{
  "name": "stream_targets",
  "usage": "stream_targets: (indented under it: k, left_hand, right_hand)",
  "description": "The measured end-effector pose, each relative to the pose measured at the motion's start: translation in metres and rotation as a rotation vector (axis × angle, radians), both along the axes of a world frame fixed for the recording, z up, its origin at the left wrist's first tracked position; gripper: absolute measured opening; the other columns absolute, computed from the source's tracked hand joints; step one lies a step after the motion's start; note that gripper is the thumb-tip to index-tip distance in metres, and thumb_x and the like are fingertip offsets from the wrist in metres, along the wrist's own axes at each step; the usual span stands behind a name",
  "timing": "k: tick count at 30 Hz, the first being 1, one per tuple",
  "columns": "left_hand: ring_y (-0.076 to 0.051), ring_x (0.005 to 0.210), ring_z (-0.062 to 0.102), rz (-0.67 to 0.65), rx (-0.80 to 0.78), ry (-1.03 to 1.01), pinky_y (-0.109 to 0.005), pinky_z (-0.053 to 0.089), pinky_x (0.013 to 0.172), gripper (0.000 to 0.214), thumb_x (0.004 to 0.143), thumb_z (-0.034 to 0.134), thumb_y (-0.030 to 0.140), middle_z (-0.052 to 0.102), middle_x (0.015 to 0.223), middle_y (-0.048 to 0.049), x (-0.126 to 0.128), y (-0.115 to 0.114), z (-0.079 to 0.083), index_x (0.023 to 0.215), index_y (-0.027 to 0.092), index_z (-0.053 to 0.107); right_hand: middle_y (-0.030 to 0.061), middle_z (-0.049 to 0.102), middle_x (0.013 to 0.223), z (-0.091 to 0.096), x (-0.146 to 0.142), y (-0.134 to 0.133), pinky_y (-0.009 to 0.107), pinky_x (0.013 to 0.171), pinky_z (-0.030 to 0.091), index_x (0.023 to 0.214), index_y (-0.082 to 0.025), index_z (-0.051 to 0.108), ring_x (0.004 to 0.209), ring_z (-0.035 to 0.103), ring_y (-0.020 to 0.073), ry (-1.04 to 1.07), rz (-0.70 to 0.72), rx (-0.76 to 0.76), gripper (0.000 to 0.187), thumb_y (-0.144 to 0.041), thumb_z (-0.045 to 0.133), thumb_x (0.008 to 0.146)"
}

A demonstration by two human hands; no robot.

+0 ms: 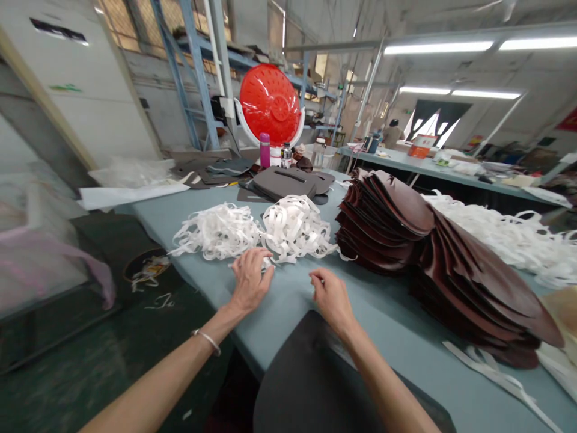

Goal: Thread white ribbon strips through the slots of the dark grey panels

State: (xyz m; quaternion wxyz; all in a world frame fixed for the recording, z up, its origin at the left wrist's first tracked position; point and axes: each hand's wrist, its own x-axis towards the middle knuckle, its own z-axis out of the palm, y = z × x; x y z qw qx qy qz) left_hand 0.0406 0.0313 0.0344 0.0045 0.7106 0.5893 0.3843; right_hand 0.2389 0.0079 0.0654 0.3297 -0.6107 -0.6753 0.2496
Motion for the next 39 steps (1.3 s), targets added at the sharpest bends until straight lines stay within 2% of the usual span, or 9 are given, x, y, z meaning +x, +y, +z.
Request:
stream_targets:
  k: [3, 7, 11, 14, 18, 22, 25, 30, 39]
  left_hand:
    - [-0.023, 0.126, 0.041, -0.148, 0.045, 0.035, -0.040, 0.026, 0.105, 0.040, 0.085, 0.043, 0.017, 0.052, 0.130, -0.0087, 0.014, 0.009, 0.004, 0.124, 0.021, 0.046]
    - [-0.022, 0.133, 0.035, -0.276, 0.003, 0.211, -0.042, 0.025, 0.106, 0.048, 0.082, 0.043, 0.010, 0.052, 0.133, -0.0059, 0.027, 0.036, -0.002, 0.127, 0.026, 0.049]
    - [-0.026, 0.133, 0.036, -0.253, -0.041, 0.256, -0.050, 0.024, 0.105, 0.031, 0.086, 0.044, 0.015, 0.058, 0.127, -0.0066, 0.020, 0.062, -0.010, 0.107, 0.027, 0.062]
    - [-0.029, 0.131, 0.037, -0.253, -0.057, 0.212, -0.053, 0.023, 0.104, 0.027, 0.085, 0.046, 0.018, 0.058, 0.125, -0.0086, 0.020, 0.068, -0.007, 0.105, 0.025, 0.063]
    - [-0.029, 0.128, 0.039, -0.289, -0.013, 0.079, -0.052, 0.022, 0.106, 0.027, 0.087, 0.048, 0.025, 0.053, 0.129, -0.0109, 0.055, 0.035, 0.021, 0.112, 0.022, 0.059]
    - [-0.022, 0.130, 0.038, -0.852, -0.083, -0.001, -0.039, 0.025, 0.108, 0.035, 0.090, 0.050, 0.039, 0.052, 0.131, -0.0060, 0.104, -0.036, 0.052, 0.122, 0.025, 0.052]
    - [-0.019, 0.116, 0.049, -1.035, -0.218, 0.016, -0.038, 0.028, 0.104, 0.028, 0.093, 0.045, 0.040, 0.062, 0.114, -0.0038, 0.125, -0.071, 0.058, 0.114, 0.025, 0.056]
    - [-0.015, 0.079, 0.051, -1.001, -0.340, 0.067, -0.029, 0.037, 0.082, 0.035, 0.095, 0.039, 0.042, 0.055, 0.078, -0.0006, 0.115, -0.071, 0.051, 0.076, 0.019, 0.059]
    - [-0.013, 0.071, 0.054, -0.910, -0.918, -0.078, -0.022, 0.036, 0.064, 0.028, 0.088, 0.044, 0.038, 0.061, 0.074, 0.0027, 0.074, -0.102, 0.029, 0.077, 0.019, 0.061]
  right_hand:
    - [0.0046, 0.066, 0.101, 0.001, -0.032, 0.039, 0.027, 0.080, 0.041, 0.106, -0.026, 0.061, 0.093, 0.061, 0.0185, -0.108, 0.049, 0.073, 0.027, -0.015, 0.046, 0.085]
    - [0.0073, 0.066, 0.090, -0.009, -0.035, 0.048, 0.028, 0.072, 0.040, 0.088, -0.022, 0.063, 0.082, 0.061, 0.0197, -0.234, 0.011, 0.069, 0.021, -0.010, 0.048, 0.081]
    - [0.0036, 0.060, 0.071, -0.020, 0.028, -0.006, 0.028, 0.063, 0.038, 0.068, -0.023, 0.056, 0.067, 0.056, 0.0183, -0.308, -0.076, 0.037, 0.019, -0.023, 0.047, 0.084]
    - [0.0040, 0.057, 0.080, -0.019, 0.088, -0.062, 0.029, 0.067, 0.041, 0.069, -0.023, 0.053, 0.072, 0.054, 0.0180, -0.301, -0.168, 0.094, 0.022, -0.033, 0.044, 0.087]
    - [0.0067, 0.058, 0.096, -0.001, 0.118, -0.110, 0.035, 0.080, 0.039, 0.075, -0.023, 0.056, 0.092, 0.051, 0.0216, -0.349, -0.196, 0.239, 0.018, -0.033, 0.048, 0.088]
    - [0.0028, 0.061, 0.080, 0.014, 0.095, -0.122, 0.038, 0.085, 0.033, 0.086, -0.024, 0.061, 0.085, 0.052, 0.0198, -0.409, -0.082, 0.245, 0.018, -0.023, 0.043, 0.092]
    - [0.0024, 0.067, 0.086, 0.018, 0.081, -0.129, 0.036, 0.084, 0.033, 0.095, -0.026, 0.064, 0.083, 0.054, 0.0193, -0.367, -0.087, 0.207, 0.021, -0.023, 0.043, 0.092]
    - [-0.0001, 0.060, 0.063, 0.022, 0.100, -0.156, 0.027, 0.060, 0.033, 0.070, -0.022, 0.059, 0.060, 0.049, 0.0153, -0.183, -0.279, -0.048, 0.031, -0.047, 0.052, 0.088]
    - [-0.0017, 0.056, 0.065, -0.011, 0.125, -0.224, 0.023, 0.059, 0.036, 0.073, -0.020, 0.061, 0.063, 0.052, 0.0132, -0.014, -0.214, -0.369, 0.036, -0.048, 0.046, 0.089]
